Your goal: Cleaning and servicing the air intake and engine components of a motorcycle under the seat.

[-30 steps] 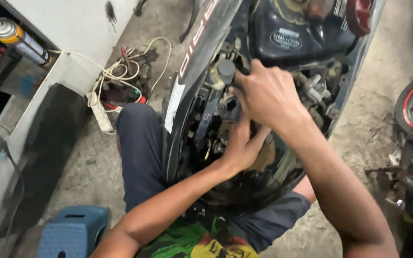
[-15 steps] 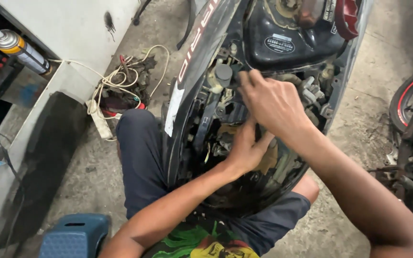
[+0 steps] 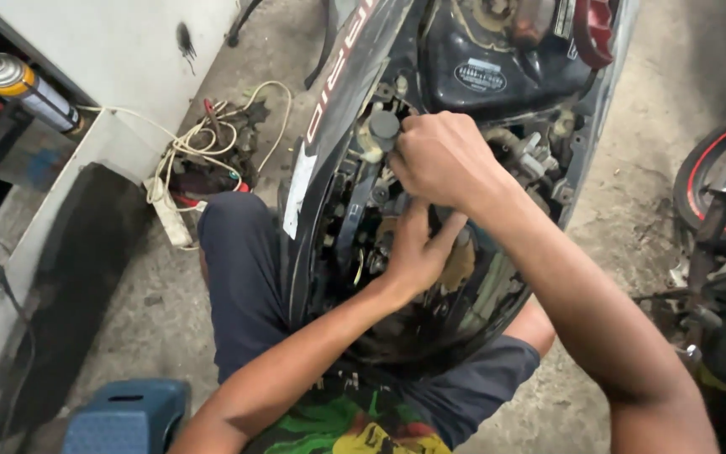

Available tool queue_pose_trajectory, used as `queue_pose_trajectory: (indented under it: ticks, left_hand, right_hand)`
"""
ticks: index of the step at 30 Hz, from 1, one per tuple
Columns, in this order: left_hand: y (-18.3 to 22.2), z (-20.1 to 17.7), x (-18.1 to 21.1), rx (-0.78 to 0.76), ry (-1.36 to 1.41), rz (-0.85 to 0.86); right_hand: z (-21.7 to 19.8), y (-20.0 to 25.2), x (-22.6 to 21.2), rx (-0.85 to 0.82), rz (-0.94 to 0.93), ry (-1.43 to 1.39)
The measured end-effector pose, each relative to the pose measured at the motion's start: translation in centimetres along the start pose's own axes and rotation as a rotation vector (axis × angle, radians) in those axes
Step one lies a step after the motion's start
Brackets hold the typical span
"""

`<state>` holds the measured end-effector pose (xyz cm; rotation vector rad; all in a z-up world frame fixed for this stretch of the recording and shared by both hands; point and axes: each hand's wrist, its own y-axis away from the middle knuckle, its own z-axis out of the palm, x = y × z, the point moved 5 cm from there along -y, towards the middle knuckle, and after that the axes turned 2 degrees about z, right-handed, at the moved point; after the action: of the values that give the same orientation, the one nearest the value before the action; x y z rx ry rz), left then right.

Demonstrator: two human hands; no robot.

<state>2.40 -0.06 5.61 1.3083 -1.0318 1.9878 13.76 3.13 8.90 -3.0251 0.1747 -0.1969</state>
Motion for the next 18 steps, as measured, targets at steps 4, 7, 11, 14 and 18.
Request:
queue_pose_trajectory:
  ticks: [4, 7, 11, 14, 18]
  left_hand:
    - [1.1, 0.5, -2.0, -0.016, -0.128, -0.046]
    - [0.9, -0.2, 0.9, -0.029, -0.040, -0.052]
    - [0.6, -0.6, 0.6, -0.024, -0.045, -0.095]
    - [0.8, -0.1, 0.4, -0.035, -0.063, -0.143]
    - [0.8, -0.1, 2.8, 0.045, 0.007, -0.213]
  right_hand:
    - [-1.2, 2.2, -1.5, 0.125, -0.128, 0.279]
    - [-1.9, 2.0, -1.4, 0.141, -0.201, 0.352]
    - [-5.6, 2.7, -1.5, 0.097, -0.263, 0.206]
    - [-7.1, 4.9, -1.3, 0.166, -0.106, 0.149]
    - [-7.1, 7.1, -0.2, 0.510, 0.208, 0.143]
